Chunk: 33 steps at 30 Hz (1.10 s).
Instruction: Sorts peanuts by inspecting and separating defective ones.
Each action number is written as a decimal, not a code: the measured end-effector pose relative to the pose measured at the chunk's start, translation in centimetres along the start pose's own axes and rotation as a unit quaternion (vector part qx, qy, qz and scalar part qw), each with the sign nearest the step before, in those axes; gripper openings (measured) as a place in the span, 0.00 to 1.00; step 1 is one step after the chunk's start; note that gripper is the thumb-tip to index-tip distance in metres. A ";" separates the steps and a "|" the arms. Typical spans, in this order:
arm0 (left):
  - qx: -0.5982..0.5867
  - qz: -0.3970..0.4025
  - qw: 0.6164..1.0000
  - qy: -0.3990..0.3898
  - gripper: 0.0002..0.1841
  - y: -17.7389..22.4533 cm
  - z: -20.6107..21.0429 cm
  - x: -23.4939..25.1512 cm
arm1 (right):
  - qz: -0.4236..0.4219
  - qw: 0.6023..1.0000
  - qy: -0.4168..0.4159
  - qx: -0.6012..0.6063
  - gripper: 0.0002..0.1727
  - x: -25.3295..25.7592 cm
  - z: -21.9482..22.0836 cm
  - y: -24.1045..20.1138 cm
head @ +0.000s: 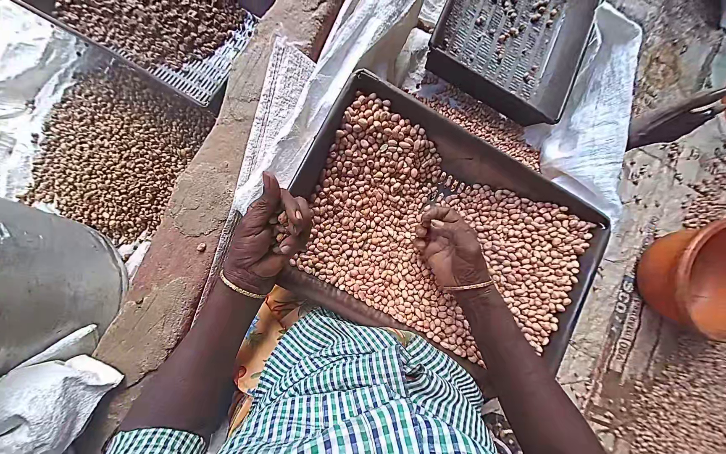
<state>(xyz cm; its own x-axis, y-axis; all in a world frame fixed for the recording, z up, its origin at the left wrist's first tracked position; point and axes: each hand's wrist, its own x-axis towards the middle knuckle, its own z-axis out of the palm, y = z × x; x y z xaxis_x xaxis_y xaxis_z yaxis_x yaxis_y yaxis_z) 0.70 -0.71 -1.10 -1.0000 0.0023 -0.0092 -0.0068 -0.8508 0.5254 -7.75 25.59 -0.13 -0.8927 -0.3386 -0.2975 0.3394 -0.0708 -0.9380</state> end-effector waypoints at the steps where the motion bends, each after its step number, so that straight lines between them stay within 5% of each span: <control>1: -0.012 0.014 1.000 0.003 0.31 0.0 0.0 0.0 | 0.010 0.998 -0.003 -0.060 0.12 0.7 1.7 0.1; 3: -0.042 0.031 0.999 0.009 0.31 0.1 0.1 -0.1 | -0.035 0.963 -0.038 -0.265 0.03 2.0 4.7 0.7; 5: -0.053 0.040 0.998 0.015 0.31 0.3 0.1 -0.2 | -0.150 0.879 -0.072 -0.447 0.08 3.2 7.1 1.3; 9: -0.063 0.047 0.997 0.018 0.31 0.3 -0.1 -0.5 | -0.198 0.782 -0.101 -0.582 0.10 4.5 9.8 2.0; 11: -0.074 0.056 0.995 0.028 0.30 0.1 0.0 -0.5 | -0.207 0.811 -0.078 -0.542 0.08 4.8 9.2 2.0; 13: -0.086 0.066 0.994 0.028 0.31 0.2 0.0 -0.4 | -0.145 0.938 -0.052 -0.310 0.04 5.2 7.3 1.8; 15: -0.102 0.068 0.992 0.022 0.31 0.2 -0.1 -0.6 | -0.054 0.994 -0.082 -0.055 0.14 5.3 5.6 1.8; 17: -0.112 0.061 0.992 0.016 0.30 0.0 0.0 -0.6 | -0.034 0.994 -0.101 -0.036 0.16 5.7 5.5 1.5; 19: -0.105 0.070 0.992 0.022 0.30 -0.1 0.2 -0.4 | -0.059 0.976 -0.082 -0.193 0.08 6.3 7.5 0.9; 22: -0.092 0.076 0.992 0.033 0.29 -0.1 0.4 -0.6 | -0.125 0.841 -0.091 -0.519 0.10 6.1 10.3 0.3; 24: -0.094 0.074 0.992 0.036 0.29 -0.1 0.3 -0.6 | -0.141 0.809 -0.110 -0.561 0.10 6.4 10.7 0.6; 26: -0.097 0.073 0.992 0.028 0.29 -0.2 0.3 -0.5 | -0.150 0.869 -0.104 -0.460 0.06 6.8 9.0 0.6; 28: -0.095 0.080 0.992 0.010 0.29 -0.2 0.1 -0.4 | -0.086 0.984 -0.081 -0.135 0.10 7.1 7.4 0.7; 30: -0.087 0.081 0.993 -0.014 0.28 -0.2 -0.2 -0.7 | -0.014 0.994 -0.071 0.076 0.17 6.2 7.0 0.1; 33: -0.089 0.050 0.994 -0.037 0.28 -0.3 -0.1 -0.4 | -0.028 0.987 -0.146 0.066 0.11 3.7 8.7 -1.9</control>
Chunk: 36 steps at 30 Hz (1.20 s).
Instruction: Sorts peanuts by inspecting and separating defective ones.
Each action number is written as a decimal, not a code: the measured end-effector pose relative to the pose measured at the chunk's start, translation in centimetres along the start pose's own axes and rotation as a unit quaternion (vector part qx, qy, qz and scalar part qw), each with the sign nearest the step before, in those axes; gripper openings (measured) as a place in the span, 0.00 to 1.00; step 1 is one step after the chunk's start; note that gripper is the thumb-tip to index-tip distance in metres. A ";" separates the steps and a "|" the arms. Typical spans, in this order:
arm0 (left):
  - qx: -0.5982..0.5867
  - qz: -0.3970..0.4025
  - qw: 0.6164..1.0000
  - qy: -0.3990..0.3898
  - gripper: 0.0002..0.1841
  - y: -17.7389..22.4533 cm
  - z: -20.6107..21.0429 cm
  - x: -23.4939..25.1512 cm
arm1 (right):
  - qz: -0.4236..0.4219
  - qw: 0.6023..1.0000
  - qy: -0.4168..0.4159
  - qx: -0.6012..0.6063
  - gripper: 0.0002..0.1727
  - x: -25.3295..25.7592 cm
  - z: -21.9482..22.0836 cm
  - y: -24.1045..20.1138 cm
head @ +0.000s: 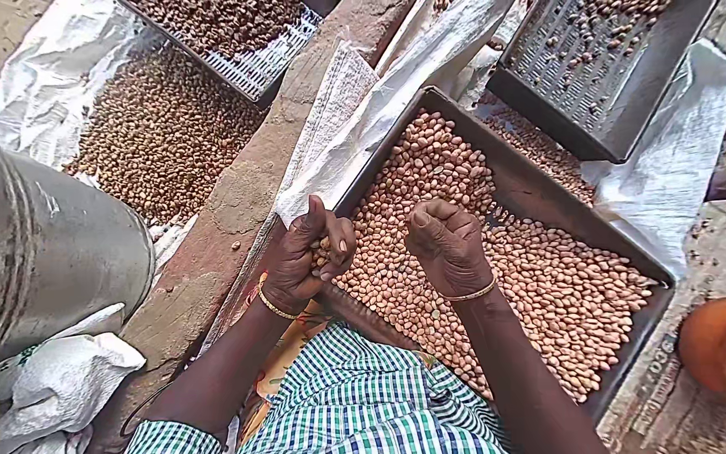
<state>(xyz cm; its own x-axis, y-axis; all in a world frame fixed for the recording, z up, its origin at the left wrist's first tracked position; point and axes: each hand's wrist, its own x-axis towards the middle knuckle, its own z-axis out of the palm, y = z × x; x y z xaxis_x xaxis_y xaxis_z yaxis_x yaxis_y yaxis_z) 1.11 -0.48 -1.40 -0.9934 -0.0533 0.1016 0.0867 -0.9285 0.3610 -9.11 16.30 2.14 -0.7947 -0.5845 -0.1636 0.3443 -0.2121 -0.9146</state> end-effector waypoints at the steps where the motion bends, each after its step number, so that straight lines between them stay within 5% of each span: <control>1: 0.004 -0.027 1.000 0.011 0.28 0.1 0.1 -0.2 | -0.022 0.999 -0.038 -0.027 0.08 -0.4 1.3 -0.4; 5: -0.011 -0.187 0.980 0.062 0.32 0.3 0.8 0.3 | -0.081 0.957 -0.111 -0.256 0.06 -0.5 3.2 -1.7; 9: -0.004 -0.150 0.987 0.057 0.31 0.4 0.4 0.0 | -0.106 0.855 -0.007 -0.508 0.08 0.4 0.3 0.4; 15: -0.003 -0.111 0.993 0.034 0.28 0.5 0.1 -0.2 | -0.081 0.735 -0.052 -0.671 0.08 0.3 1.0 4.9; 18: 0.002 -0.113 0.993 0.023 0.28 0.4 0.2 -0.2 | -0.101 0.792 -0.029 -0.602 0.07 0.9 -0.3 4.4; 21: 0.002 -0.102 0.995 0.011 0.28 0.7 -0.1 -0.3 | -0.058 0.963 0.020 -0.264 0.06 0.8 -2.5 2.6; 22: 0.000 -0.104 0.995 0.009 0.28 0.7 -0.1 -0.4 | -0.038 0.987 0.018 -0.155 0.08 0.2 -2.7 2.0; 26: 0.038 -0.144 0.987 0.065 0.31 0.4 0.6 0.2 | -0.032 0.984 -0.045 -0.169 0.07 -0.3 -2.1 -0.1; 29: 0.080 -0.202 0.966 0.141 0.35 0.4 1.4 0.7 | -0.091 0.921 -0.134 -0.355 0.02 -0.2 0.5 -2.1; 32: 0.058 -0.209 0.965 0.148 0.33 0.3 1.5 1.1 | -0.073 0.873 -0.106 -0.470 0.07 -0.4 1.4 -3.3; 36: 0.007 -0.152 0.987 0.055 0.27 0.5 0.4 0.1 | 0.167 0.722 -0.225 -0.632 0.08 1.5 -0.2 -5.3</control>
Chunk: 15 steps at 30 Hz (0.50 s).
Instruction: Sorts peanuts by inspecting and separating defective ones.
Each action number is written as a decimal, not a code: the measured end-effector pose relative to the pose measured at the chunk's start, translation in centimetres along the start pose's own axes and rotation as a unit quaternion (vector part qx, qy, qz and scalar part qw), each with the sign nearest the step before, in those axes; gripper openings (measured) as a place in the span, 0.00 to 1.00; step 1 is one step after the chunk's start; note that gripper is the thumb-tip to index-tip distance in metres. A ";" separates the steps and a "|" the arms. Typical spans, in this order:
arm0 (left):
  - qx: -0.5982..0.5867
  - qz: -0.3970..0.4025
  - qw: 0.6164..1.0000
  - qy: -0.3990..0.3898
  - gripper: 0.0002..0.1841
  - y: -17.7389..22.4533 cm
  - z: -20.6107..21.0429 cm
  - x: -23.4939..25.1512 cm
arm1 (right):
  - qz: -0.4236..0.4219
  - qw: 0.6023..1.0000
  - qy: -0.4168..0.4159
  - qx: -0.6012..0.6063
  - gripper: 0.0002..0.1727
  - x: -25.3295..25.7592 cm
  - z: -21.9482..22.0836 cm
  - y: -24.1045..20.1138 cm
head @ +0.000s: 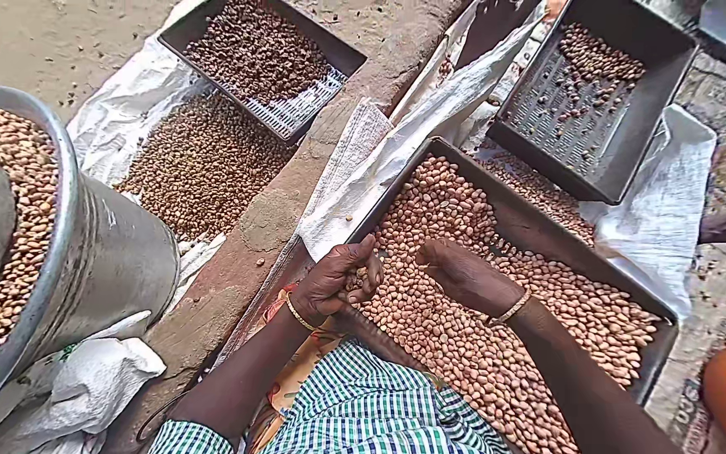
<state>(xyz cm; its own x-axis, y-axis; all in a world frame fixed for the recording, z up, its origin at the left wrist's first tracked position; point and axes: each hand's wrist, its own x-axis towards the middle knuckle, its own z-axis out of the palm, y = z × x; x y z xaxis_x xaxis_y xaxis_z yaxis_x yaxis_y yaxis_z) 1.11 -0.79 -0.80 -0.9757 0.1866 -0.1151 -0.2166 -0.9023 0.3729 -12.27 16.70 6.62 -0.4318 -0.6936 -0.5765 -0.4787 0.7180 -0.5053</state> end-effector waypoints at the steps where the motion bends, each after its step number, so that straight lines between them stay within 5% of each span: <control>1: -0.016 0.018 0.999 -0.024 0.25 0.0 -0.3 -0.1 | 0.022 0.996 -0.079 -0.042 0.07 0.9 -1.0 -0.3; 3: -0.023 0.059 0.997 -0.047 0.25 -0.1 -0.7 0.0 | -0.002 0.992 -0.091 -0.082 0.07 2.7 -3.9 -2.0; 5: -0.027 0.102 0.993 -0.046 0.26 -0.2 -0.7 -0.1 | -0.084 0.988 0.124 -0.036 0.15 4.0 -7.5 -4.0; 8: -0.066 0.154 0.986 -0.026 0.27 -0.2 -0.6 -0.5 | -0.154 0.895 0.416 0.051 0.15 5.4 -9.6 -4.9; 12: -0.072 0.179 0.980 -0.039 0.28 -0.1 -0.6 -0.5 | -0.373 0.864 0.335 0.054 0.12 6.1 -0.3 0.6; 15: -0.055 0.188 0.979 -0.054 0.28 -0.4 -0.7 -0.7 | -0.419 0.872 0.249 0.045 0.14 8.3 4.2 4.2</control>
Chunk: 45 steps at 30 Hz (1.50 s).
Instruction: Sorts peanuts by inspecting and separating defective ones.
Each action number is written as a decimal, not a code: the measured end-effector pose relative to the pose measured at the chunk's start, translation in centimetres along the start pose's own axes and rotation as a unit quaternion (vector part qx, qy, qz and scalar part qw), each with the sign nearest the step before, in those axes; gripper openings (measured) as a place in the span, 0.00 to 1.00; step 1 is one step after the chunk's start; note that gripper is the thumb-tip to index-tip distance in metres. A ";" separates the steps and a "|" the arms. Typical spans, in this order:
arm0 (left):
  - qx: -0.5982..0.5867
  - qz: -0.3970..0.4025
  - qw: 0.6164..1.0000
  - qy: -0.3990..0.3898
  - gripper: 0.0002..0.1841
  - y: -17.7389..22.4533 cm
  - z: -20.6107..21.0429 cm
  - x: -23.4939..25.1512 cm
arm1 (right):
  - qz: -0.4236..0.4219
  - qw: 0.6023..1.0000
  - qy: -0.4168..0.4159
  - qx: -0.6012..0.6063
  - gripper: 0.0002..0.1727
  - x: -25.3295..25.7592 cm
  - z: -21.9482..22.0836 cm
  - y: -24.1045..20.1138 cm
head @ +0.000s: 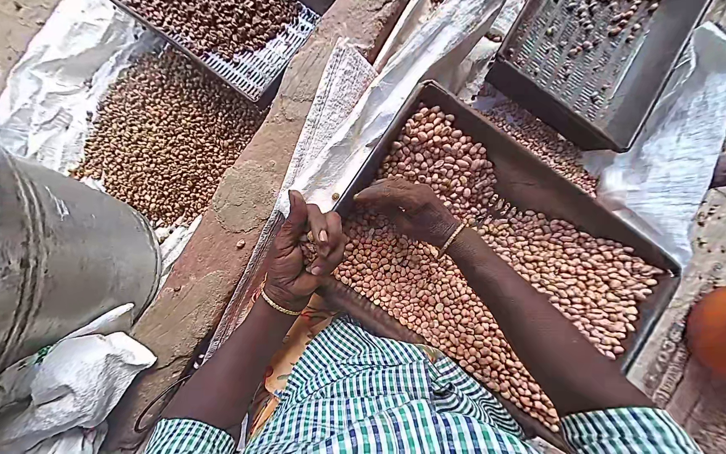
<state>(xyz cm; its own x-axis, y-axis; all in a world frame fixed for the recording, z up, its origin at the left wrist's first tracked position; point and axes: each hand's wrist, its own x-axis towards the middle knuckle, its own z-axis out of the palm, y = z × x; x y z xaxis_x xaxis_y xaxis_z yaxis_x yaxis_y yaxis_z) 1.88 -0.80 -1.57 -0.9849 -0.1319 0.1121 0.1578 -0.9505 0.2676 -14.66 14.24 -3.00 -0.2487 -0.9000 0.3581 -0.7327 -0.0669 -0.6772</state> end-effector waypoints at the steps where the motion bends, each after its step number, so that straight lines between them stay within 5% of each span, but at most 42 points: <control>1: 0.010 -0.002 1.000 -0.008 0.28 0.0 0.0 0.0 | -0.014 1.000 -0.010 0.009 0.12 -0.2 0.8 0.8; 5: 0.056 -0.038 0.998 -0.007 0.31 0.3 -0.2 0.1 | -0.074 0.994 -0.064 0.039 0.13 -0.3 5.3 -1.3; 10: 0.097 -0.150 0.984 0.015 0.27 0.3 -0.4 0.2 | 0.082 0.985 -0.152 0.008 0.15 -5.1 5.2 -7.0; 15: 0.146 -0.214 0.963 0.070 0.29 0.0 -0.2 1.0 | 0.147 0.940 -0.300 -0.070 0.09 -13.3 -4.1 -9.1; 18: 0.141 -0.218 0.963 0.071 0.31 0.0 -0.3 1.1 | 0.252 0.889 -0.343 -0.170 0.15 -15.9 -11.7 -8.2; 20: 0.139 -0.217 0.964 0.066 0.31 0.1 -0.4 1.1 | 0.323 0.868 -0.309 -0.219 0.19 -16.6 -16.6 -7.4; 22: 0.130 -0.217 0.966 0.060 0.30 0.2 -0.6 1.1 | 0.283 0.910 -0.182 -0.242 0.16 -16.6 -18.5 -7.3; 25: 0.141 -0.212 0.964 0.074 0.31 0.2 -0.3 1.0 | 0.156 0.976 -0.068 -0.137 0.16 -13.6 -11.3 -8.7; 29: 0.136 -0.209 0.966 0.066 0.30 0.3 -0.3 1.2 | 0.195 0.965 -0.173 0.031 0.14 -14.4 -1.3 -11.6; 32: 0.141 -0.210 0.965 0.073 0.31 0.4 -0.2 1.0 | 0.263 0.947 -0.183 -0.014 0.15 -18.5 -3.2 -14.0; 35: 0.124 -0.213 0.968 0.052 0.30 0.4 -0.3 1.2 | 0.429 0.848 -0.307 -0.057 0.10 -18.8 -9.8 -16.5; 37: 0.122 -0.211 0.969 0.050 0.30 0.3 -0.2 1.2 | 0.427 0.859 -0.240 -0.146 0.08 -18.2 -11.2 -16.6; 39: 0.135 -0.211 0.967 0.048 0.30 0.1 -0.1 1.2 | 0.294 0.928 -0.056 -0.223 0.08 -16.7 -8.4 -14.1; 41: 0.154 -0.208 0.965 0.051 0.30 0.1 0.0 1.4 | 0.239 0.947 0.061 -0.204 0.09 -14.4 -4.4 -10.6; 45: 0.163 -0.198 0.965 0.052 0.30 0.2 0.2 1.2 | 0.210 0.949 0.126 -0.198 0.08 -13.9 -0.2 -6.3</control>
<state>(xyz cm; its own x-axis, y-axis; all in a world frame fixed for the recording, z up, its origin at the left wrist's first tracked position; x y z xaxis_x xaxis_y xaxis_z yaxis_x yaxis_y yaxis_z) 0.75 -1.08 -1.18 -0.9719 0.1793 -0.1528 -0.2346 -0.7960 0.5579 -6.70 27.23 -3.53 -0.6782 -0.6766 0.2868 -0.7041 0.4867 -0.5171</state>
